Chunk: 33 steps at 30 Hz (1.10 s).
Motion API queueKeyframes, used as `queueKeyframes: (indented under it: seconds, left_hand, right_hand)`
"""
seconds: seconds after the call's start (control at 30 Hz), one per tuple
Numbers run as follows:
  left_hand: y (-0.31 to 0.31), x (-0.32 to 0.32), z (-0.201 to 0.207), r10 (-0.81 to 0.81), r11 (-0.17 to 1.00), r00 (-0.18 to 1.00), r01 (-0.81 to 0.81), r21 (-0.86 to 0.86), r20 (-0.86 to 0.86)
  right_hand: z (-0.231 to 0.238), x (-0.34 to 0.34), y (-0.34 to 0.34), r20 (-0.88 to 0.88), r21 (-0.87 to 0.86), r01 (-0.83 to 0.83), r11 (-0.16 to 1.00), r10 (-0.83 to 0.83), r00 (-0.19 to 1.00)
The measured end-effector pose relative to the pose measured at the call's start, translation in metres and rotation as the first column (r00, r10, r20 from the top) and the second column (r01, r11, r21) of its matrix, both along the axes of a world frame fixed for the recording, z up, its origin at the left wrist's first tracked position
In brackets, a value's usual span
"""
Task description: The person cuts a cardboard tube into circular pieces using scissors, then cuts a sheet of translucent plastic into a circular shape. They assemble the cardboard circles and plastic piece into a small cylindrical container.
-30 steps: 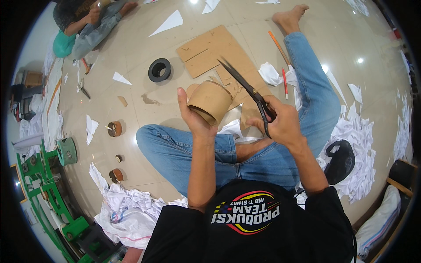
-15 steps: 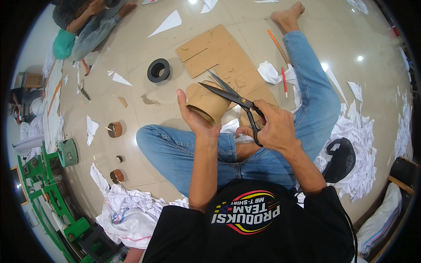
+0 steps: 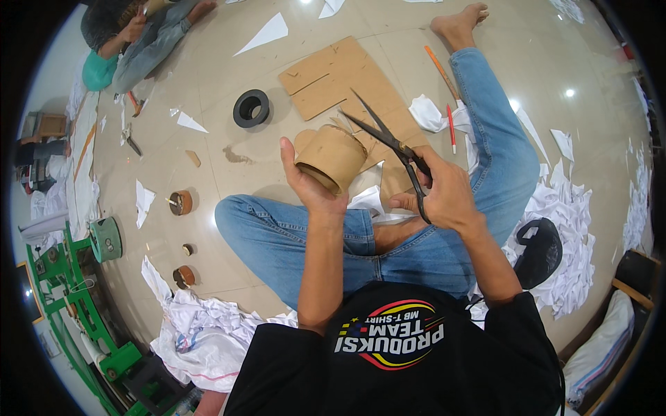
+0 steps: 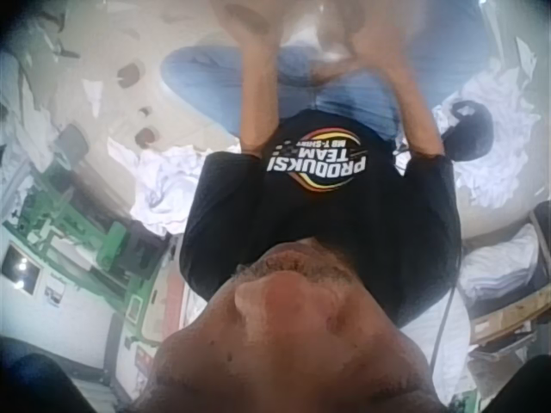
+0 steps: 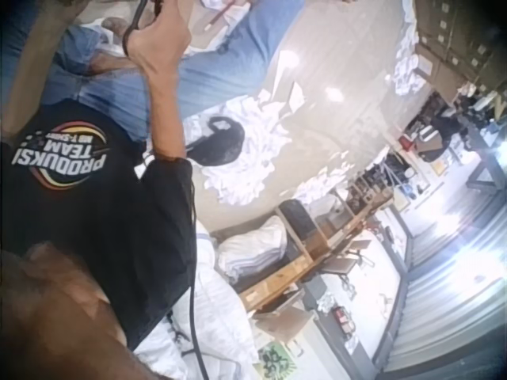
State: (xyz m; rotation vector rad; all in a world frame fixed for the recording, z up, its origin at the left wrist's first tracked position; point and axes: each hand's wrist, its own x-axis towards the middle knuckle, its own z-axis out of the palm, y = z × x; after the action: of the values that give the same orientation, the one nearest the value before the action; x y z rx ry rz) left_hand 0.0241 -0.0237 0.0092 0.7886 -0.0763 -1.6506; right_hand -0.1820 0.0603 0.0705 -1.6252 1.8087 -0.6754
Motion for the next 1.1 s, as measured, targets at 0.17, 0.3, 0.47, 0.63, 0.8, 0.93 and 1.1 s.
queueKeyframes:
  seconds: [0.17, 0.3, 0.47, 0.63, 0.8, 0.93, 1.1]
  left_hand:
    - [-0.001, 0.002, 0.003, -0.022, 0.999, 1.0, 0.022, -0.034, -0.007]
    - [0.0, 0.0, 0.003, -0.021, 1.0, 1.0, 0.021, -0.023, -0.023]
    - [0.001, 0.0, -0.001, -0.038, 0.999, 0.999, 0.038, -0.026, 0.007]
    - [0.002, -0.011, 0.003, 0.053, 0.993, 0.999, -0.054, 0.107, 0.004]
    - [0.009, -0.022, -0.002, 0.067, 0.992, 0.998, -0.069, 0.108, 0.02]
    - [0.016, -0.031, 0.008, 0.079, 0.993, 0.996, -0.083, 0.081, 0.044]
    - [0.022, -0.029, 0.001, 0.071, 0.997, 0.997, -0.07, 0.019, -0.019]
  right_hand:
    - [0.008, 0.004, -0.001, -0.075, -0.052, -0.076, 0.996, 0.072, 0.995]
    - [-0.003, 0.007, -0.002, -0.085, -0.156, -0.079, 0.985, 0.066, 0.994]
    - [-0.016, 0.007, 0.001, -0.097, -0.208, -0.05, 0.977, 0.031, 0.995]
    - [-0.015, 0.013, -0.004, 0.159, 0.005, 0.1, 0.995, -0.099, 0.982]
    - [-0.032, 0.043, -0.016, 0.157, -0.338, 0.074, 0.938, -0.022, 0.987]
    - [-0.048, 0.063, -0.028, 0.406, -0.32, 0.141, 0.937, 0.001, 0.914]
    - [-0.049, 0.071, -0.036, 0.589, -0.265, 0.216, 0.94, -0.02, 0.808]
